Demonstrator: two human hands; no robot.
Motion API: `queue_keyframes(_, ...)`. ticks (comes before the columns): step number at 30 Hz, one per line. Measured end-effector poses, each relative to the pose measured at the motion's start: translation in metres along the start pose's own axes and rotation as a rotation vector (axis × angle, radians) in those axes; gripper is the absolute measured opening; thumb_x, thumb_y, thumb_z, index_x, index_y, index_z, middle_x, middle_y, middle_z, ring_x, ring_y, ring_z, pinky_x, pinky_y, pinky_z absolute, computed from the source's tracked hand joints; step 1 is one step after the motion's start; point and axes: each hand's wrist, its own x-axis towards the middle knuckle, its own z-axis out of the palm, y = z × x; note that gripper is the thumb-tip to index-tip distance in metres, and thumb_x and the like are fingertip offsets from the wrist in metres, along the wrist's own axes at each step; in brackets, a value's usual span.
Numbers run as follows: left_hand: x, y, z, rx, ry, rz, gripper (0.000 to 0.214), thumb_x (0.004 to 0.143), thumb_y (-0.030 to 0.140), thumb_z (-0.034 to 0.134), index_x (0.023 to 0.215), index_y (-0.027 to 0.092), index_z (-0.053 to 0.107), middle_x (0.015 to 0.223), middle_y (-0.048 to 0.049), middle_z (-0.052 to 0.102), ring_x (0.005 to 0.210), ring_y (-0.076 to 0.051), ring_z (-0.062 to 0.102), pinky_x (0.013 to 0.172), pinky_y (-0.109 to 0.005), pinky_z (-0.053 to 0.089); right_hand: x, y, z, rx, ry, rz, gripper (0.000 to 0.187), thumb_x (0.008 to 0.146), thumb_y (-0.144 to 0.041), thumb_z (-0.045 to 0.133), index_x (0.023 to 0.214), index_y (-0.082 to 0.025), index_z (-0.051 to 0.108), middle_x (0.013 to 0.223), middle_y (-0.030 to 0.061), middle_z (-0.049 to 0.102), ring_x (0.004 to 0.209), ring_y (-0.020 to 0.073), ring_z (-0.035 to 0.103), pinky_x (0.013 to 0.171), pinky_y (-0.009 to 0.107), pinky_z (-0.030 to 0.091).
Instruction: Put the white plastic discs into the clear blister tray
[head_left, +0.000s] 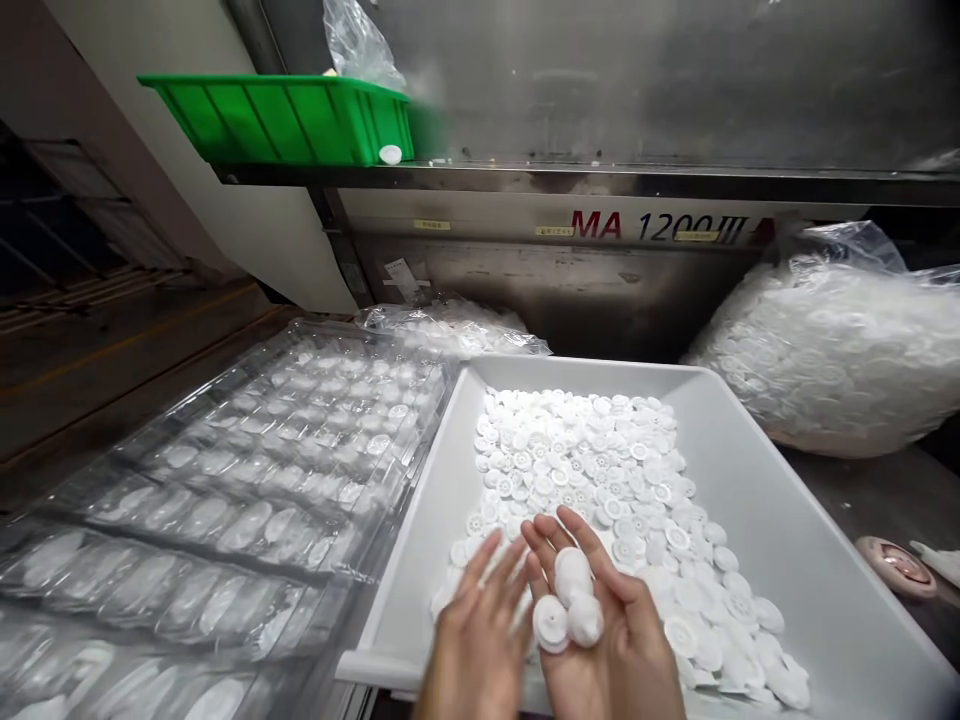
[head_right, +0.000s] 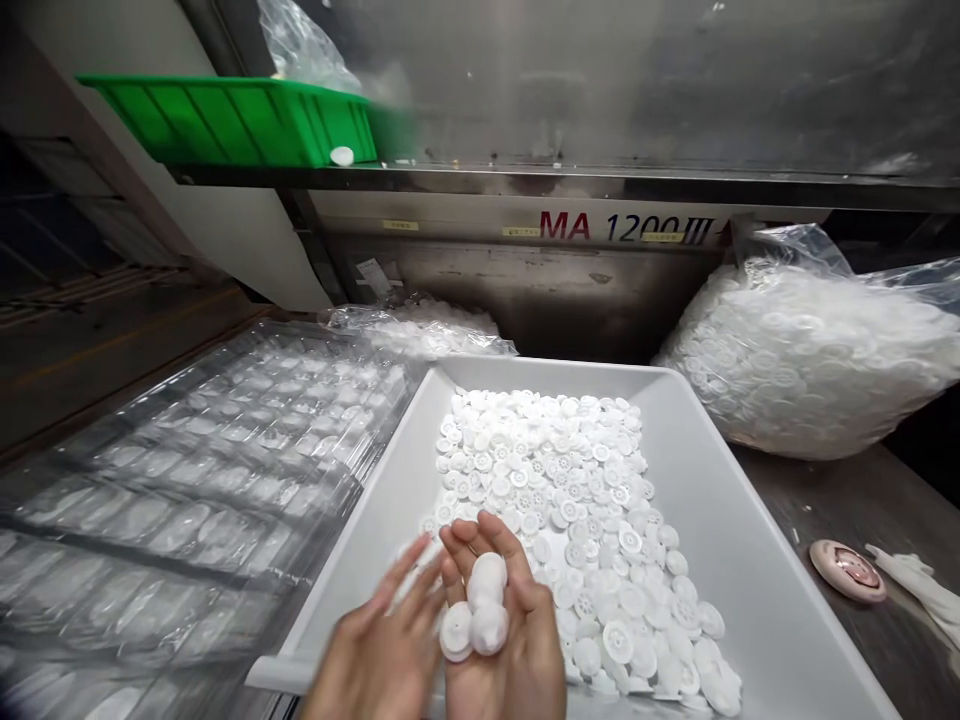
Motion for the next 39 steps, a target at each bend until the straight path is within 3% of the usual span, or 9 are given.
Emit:
queue_keyframes(2, 0.005, -0.02, 0.051, -0.028, 0.0, -0.079, 0.023, 0.078, 0.027, 0.055, 0.1, 0.022, 0.061, 0.11, -0.0044, 0.063, 0.106, -0.021, 0.057, 0.087, -0.03, 0.046, -0.004, 0.003, 0.004, -0.073, -0.023, -0.041, 0.034, 0.083, -0.037, 0.047, 0.113, -0.022, 0.054, 0.118, 0.0071, 0.06, 0.121, 0.0235, 0.046, 0.106, 0.043, 0.031)
queue_keyframes(5, 0.007, -0.033, 0.082, -0.057, 0.03, -0.181, 0.015, 0.077, 0.026, 0.056, 0.09, 0.02, 0.062, 0.097, -0.0032, 0.067, 0.1, -0.019, 0.06, 0.084, -0.027, 0.047, -0.009, 0.003, 0.004, -0.344, 0.013, -0.167, 0.034, 0.086, -0.036, 0.051, 0.118, -0.026, 0.048, 0.123, 0.0038, 0.055, 0.125, 0.0187, 0.04, 0.105, 0.033, 0.032)
queue_keyframes(8, 0.005, -0.032, 0.084, -0.078, 0.054, -0.253, 0.013, 0.078, 0.028, 0.056, 0.083, 0.017, 0.061, 0.089, -0.0065, 0.069, 0.095, -0.022, 0.063, 0.082, -0.029, 0.049, -0.007, 0.0, -0.003, -0.721, 0.01, -0.272, 0.035, 0.092, -0.042, 0.039, 0.126, -0.032, 0.04, 0.126, 0.0001, 0.053, 0.124, 0.0157, 0.041, 0.102, 0.03, 0.033)
queue_keyframes(11, 0.004, -0.028, 0.087, -0.108, 0.092, -0.275, 0.013, 0.078, 0.027, 0.057, 0.086, 0.017, 0.062, 0.092, -0.0069, 0.07, 0.095, -0.023, 0.064, 0.081, -0.031, 0.05, 0.001, -0.002, -0.012, -1.03, -0.037, -0.358, 0.038, 0.095, -0.04, 0.031, 0.132, -0.035, 0.033, 0.131, -0.001, 0.05, 0.124, 0.02, 0.041, 0.102, 0.041, 0.032)
queue_keyframes(15, 0.006, -0.022, 0.092, -0.169, 0.13, -0.197, 0.025, 0.082, 0.025, 0.051, 0.105, 0.019, 0.058, 0.109, -0.0051, 0.067, 0.101, -0.019, 0.062, 0.084, -0.029, 0.049, 0.009, -0.006, -0.017, -1.186, -0.048, -0.498, 0.037, 0.094, -0.03, 0.034, 0.13, -0.035, 0.041, 0.133, -0.0027, 0.047, 0.128, 0.0216, 0.034, 0.109, 0.047, 0.011)
queue_keyframes(22, 0.007, -0.007, 0.088, -0.21, 0.153, -0.201, 0.036, 0.084, 0.024, 0.047, 0.119, 0.021, 0.05, 0.122, -0.0052, 0.06, 0.105, -0.017, 0.06, 0.096, -0.028, 0.041, 0.0, -0.009, -0.033, -1.489, -0.227, -0.897, 0.01, 0.08, -0.025, 0.058, 0.088, -0.028, 0.061, 0.127, 0.0036, 0.042, 0.115, 0.0308, 0.036, 0.089, 0.044, 0.034)
queue_keyframes(26, 0.006, -0.005, 0.087, -0.218, 0.108, -0.219, 0.038, 0.084, 0.026, 0.047, 0.122, 0.021, 0.049, 0.121, -0.0066, 0.061, 0.108, -0.019, 0.058, 0.1, -0.031, 0.038, -0.004, -0.008, -0.035, -1.441, -0.182, -0.811, 0.009, 0.082, -0.018, 0.05, 0.08, -0.025, 0.056, 0.122, 0.0046, 0.044, 0.113, 0.0259, 0.041, 0.088, 0.038, 0.036)
queue_keyframes(32, 0.004, -0.006, 0.086, -0.294, 0.008, -0.186, 0.044, 0.087, 0.029, 0.035, 0.127, 0.011, 0.042, 0.119, -0.0126, 0.062, 0.111, -0.023, 0.056, 0.098, -0.036, 0.041, 0.001, -0.034, -0.039, -1.418, -0.003, -0.554, 0.01, 0.087, -0.034, 0.049, 0.082, -0.028, 0.055, 0.114, 0.0015, 0.049, 0.11, 0.0205, 0.049, 0.085, 0.031, 0.043)
queue_keyframes(39, 0.003, -0.007, 0.084, -0.32, -0.035, -0.21, 0.046, 0.088, 0.028, 0.032, 0.129, 0.008, 0.04, 0.113, -0.0129, 0.065, 0.108, -0.022, 0.058, 0.1, -0.035, 0.038, 0.003, -0.035, -0.034, -1.52, 0.002, -0.699, 0.016, 0.085, -0.026, 0.052, 0.101, -0.028, 0.052, 0.121, 0.0046, 0.04, 0.119, 0.0246, 0.036, 0.09, 0.041, 0.036)
